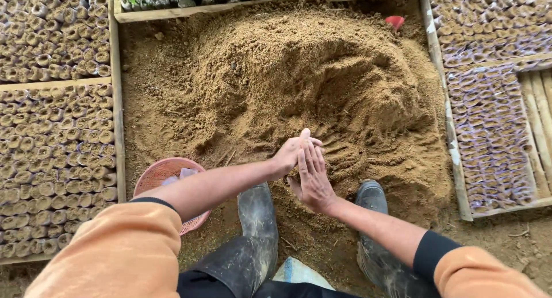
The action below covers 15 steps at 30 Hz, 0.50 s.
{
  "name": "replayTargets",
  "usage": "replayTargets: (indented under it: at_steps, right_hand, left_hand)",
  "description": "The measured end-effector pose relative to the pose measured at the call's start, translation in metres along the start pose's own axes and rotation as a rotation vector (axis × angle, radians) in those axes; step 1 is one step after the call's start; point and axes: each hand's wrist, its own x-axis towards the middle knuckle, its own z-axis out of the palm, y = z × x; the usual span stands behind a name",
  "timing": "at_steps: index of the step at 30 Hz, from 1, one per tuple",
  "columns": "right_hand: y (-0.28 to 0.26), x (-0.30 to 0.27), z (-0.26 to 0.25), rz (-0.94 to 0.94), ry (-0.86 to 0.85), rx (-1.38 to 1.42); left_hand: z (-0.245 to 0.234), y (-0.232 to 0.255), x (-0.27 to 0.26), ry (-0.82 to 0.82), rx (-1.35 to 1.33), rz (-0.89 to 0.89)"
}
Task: The person scoops a brown granular substance from a pile into a small plastic wrapper, rolls it into a cylindrical rod by hand, and places the finished rod into a wooden tray. The person repeats this process multiple times.
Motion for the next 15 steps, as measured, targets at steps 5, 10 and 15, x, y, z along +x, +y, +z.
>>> replayTargets:
  at_steps: [5,10,15]
  right_hand:
    - [0.014,-0.006,0.037,-0.016,0.109,-0.042]
    - [0.027,-0.01,0.035,0.02,0.071,-0.128]
    - [0.042,-0.006,0.046,0.259,-0.067,-0.22]
  left_hand:
    - [0.015,-0.003,0.006,0.116,-0.182,-0.233]
    - [0.033,0.017,0.011,0.264,-0.205,-0.426]
    - [0.035,0.063,0.015,0.238,0.041,-0.408]
